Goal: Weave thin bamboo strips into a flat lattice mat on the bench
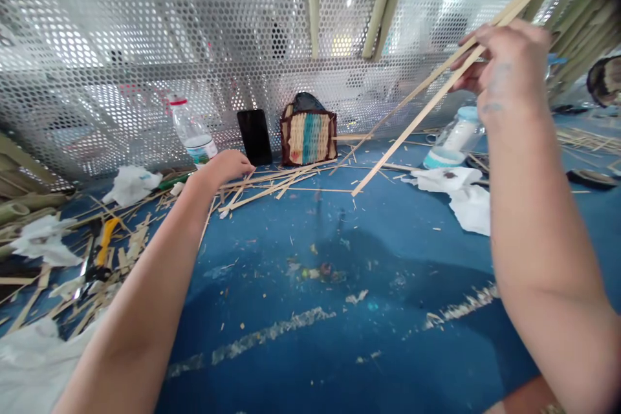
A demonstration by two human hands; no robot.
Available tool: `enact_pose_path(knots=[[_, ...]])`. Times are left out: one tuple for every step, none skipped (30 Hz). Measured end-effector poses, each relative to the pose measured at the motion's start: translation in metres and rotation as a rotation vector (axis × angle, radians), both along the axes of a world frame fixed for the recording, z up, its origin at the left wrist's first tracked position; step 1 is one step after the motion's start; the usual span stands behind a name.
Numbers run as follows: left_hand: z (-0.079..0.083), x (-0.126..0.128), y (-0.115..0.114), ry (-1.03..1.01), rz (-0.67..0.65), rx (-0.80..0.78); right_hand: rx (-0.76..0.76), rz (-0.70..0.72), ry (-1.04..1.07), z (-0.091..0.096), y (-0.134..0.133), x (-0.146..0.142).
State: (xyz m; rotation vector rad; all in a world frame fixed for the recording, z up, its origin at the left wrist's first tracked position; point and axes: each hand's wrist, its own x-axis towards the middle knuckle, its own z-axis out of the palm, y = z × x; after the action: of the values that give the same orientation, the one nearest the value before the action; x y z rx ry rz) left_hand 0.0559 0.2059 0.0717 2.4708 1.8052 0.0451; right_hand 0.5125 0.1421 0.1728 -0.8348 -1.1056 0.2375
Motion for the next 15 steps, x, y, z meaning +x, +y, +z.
enact_pose_path(knots=[[0.0, -0.003, 0.002, 0.005, 0.0, -0.007, -0.009, -0.01, -0.01, 0.0, 0.001, 0.0], [-0.001, -0.006, 0.005, 0.008, -0.003, -0.021, -0.021, -0.023, -0.019, -0.001, 0.001, 0.0], [-0.001, -0.008, 0.006, 0.01, -0.01, -0.043, -0.035, -0.038, -0.027, -0.001, 0.0, -0.001], [-0.003, -0.01, 0.008, 0.01, -0.021, -0.072, -0.048, -0.053, -0.038, -0.001, 0.0, -0.001], [-0.004, -0.011, 0.008, 0.011, -0.032, -0.104, -0.059, -0.064, -0.055, -0.001, -0.001, -0.002], [-0.007, -0.011, 0.009, 0.016, -0.041, -0.137, -0.067, -0.075, -0.074, -0.001, -0.001, -0.003], [-0.009, -0.011, 0.008, 0.023, -0.046, -0.165, -0.072, -0.09, -0.093, -0.001, -0.002, -0.004], [-0.012, -0.01, 0.008, 0.034, -0.045, -0.185, -0.073, -0.104, -0.111, -0.002, -0.002, -0.004], [-0.014, -0.008, 0.007, 0.048, -0.039, -0.198, -0.076, -0.116, -0.129, -0.002, -0.002, -0.004], [-0.015, -0.006, 0.007, 0.063, -0.03, -0.203, -0.077, -0.128, -0.143, -0.002, -0.002, -0.003], [-0.016, -0.004, 0.006, 0.078, -0.019, -0.204, -0.071, -0.139, -0.154, -0.002, -0.003, -0.002], [-0.017, -0.003, 0.005, 0.09, -0.01, -0.201, -0.055, -0.149, -0.165, -0.002, -0.003, -0.001], [-0.016, -0.001, 0.004, 0.099, -0.003, -0.197, -0.032, -0.16, -0.178, -0.002, -0.004, 0.0], [-0.015, 0.0, 0.003, 0.104, 0.0, -0.193, -0.008, -0.18, -0.19, -0.001, -0.004, 0.001], [-0.014, 0.0, 0.002, 0.104, 0.001, -0.187, 0.014, -0.206, -0.203, 0.0, -0.005, 0.001]])
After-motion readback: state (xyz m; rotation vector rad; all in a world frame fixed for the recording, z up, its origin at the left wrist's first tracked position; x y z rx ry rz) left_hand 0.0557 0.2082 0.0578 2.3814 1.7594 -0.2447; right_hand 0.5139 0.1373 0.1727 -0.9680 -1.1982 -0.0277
